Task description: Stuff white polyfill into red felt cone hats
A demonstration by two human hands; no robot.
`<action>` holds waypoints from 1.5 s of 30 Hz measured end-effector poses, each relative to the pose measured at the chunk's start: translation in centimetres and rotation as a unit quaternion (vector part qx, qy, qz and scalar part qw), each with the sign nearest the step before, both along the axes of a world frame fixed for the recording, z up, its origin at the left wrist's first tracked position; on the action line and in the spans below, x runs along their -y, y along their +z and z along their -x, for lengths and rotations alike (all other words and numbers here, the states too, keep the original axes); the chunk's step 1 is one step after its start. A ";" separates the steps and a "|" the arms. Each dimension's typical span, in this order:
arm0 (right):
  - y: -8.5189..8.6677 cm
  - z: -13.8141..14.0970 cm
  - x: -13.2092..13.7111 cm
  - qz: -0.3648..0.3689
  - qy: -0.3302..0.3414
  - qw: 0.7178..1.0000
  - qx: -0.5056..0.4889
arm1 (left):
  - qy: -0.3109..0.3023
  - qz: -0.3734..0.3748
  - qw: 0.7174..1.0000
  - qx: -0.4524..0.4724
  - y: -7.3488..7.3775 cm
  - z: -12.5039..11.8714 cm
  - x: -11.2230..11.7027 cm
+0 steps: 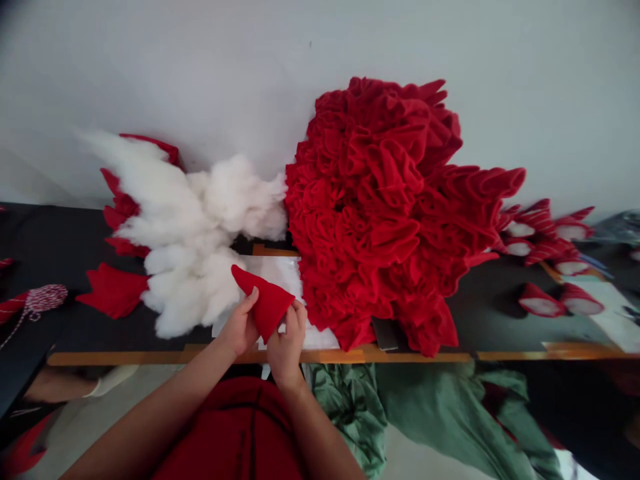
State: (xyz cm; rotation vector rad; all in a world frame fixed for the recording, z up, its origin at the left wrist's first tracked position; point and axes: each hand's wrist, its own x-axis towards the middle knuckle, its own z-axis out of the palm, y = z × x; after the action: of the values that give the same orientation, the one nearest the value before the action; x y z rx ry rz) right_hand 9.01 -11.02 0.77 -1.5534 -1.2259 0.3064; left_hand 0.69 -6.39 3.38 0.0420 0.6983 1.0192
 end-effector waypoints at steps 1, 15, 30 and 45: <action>0.0 -0.1 0.3 -0.033 0.005 0.998 0.044 | 0.003 0.001 1.000 0.000 0.0 0.2 -0.1; -1.7 -0.4 0.7 0.127 0.110 0.952 0.256 | -0.108 -0.080 0.987 -0.089 0.4 1.0 0.7; -1.6 -0.6 0.1 0.054 0.199 0.968 0.143 | -0.075 -0.058 0.994 -0.062 0.0 0.9 0.6; -2.2 -1.8 1.3 0.018 0.164 0.967 0.194 | -0.097 -0.110 0.989 -0.032 -0.8 1.4 0.6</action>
State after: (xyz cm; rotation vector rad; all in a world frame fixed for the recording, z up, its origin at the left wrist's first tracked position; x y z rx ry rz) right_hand 10.85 -12.29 -1.41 -1.4795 -1.8003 0.2424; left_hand -0.73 -6.95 2.54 0.3301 0.6250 0.9057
